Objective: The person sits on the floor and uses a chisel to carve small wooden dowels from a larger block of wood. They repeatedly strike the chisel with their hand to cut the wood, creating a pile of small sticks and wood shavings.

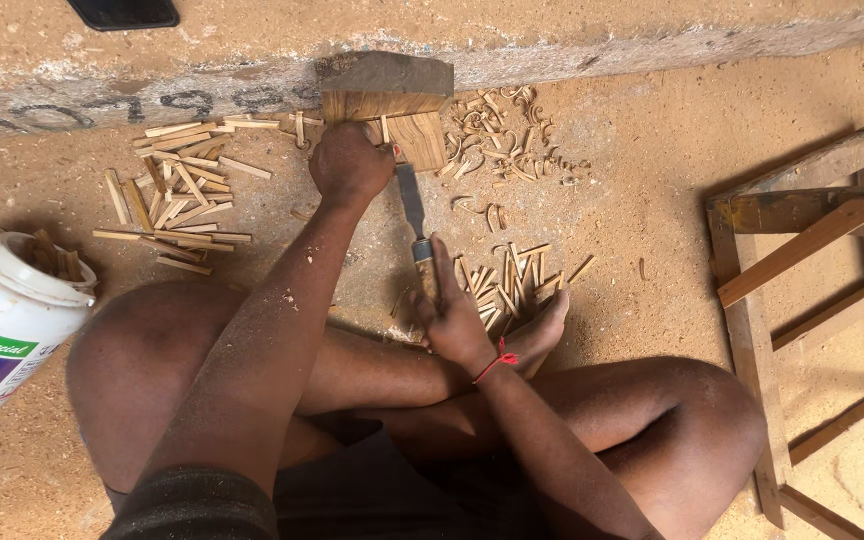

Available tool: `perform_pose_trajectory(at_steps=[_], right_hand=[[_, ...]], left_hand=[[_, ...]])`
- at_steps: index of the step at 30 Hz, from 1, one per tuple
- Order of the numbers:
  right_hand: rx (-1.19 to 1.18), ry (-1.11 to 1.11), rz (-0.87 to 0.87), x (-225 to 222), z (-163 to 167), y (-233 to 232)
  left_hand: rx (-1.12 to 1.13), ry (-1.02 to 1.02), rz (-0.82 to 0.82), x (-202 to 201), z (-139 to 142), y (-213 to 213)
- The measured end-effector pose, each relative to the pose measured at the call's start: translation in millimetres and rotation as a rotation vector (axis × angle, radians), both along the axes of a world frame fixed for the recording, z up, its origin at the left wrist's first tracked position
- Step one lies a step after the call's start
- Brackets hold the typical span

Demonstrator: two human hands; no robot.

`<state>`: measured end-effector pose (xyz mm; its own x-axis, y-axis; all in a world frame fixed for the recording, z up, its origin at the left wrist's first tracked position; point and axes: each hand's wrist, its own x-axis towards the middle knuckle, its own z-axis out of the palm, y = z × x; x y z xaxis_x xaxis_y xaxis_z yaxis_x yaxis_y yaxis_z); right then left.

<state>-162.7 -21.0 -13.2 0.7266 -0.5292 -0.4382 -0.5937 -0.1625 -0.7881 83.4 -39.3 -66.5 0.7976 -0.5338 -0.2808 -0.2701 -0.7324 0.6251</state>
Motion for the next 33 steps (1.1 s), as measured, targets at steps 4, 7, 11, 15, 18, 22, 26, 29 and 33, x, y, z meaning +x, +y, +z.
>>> perform_pose_trajectory(at_steps=[4, 7, 11, 15, 18, 22, 26, 29, 33], right_hand=[[0.000, 0.153, 0.037, 5.3, -1.2, 6.7], [-0.092, 0.246, 0.128, 10.1, -5.3, 7.7], [-0.186, 0.251, 0.131, 10.7, -19.3, 10.5], [-0.322, 0.119, 0.099, 19.1, -39.6, 4.5], [-0.244, 0.148, 0.082, 29.0, -51.0, -1.5], [-0.232, 0.130, 0.081, 31.5, -57.8, -5.8], [-0.298, -0.002, 0.100, 42.1, -57.1, -12.0], [-0.150, 0.016, 0.034, 57.9, -47.9, -21.7], [-0.026, 0.091, -0.022, 66.4, -33.5, -24.4]], left_hand=[[-0.019, -0.024, -0.012, 2.0, 2.5, 0.9], [-0.034, 0.027, -0.024, 0.7, 8.1, 4.7], [0.028, -0.282, -0.530, -19.4, 13.9, 26.9], [-0.049, -0.520, -0.801, -67.0, 11.0, 66.5], [0.036, -0.479, -0.841, -68.9, 12.7, 71.3], [0.328, -0.255, -0.973, -61.3, 28.3, 60.7], [0.296, -0.313, -0.946, -56.0, 46.0, 54.8], [0.315, -0.273, -0.933, -45.5, 51.4, 45.2], [0.335, -0.302, -0.891, -43.5, 47.2, 27.5]])
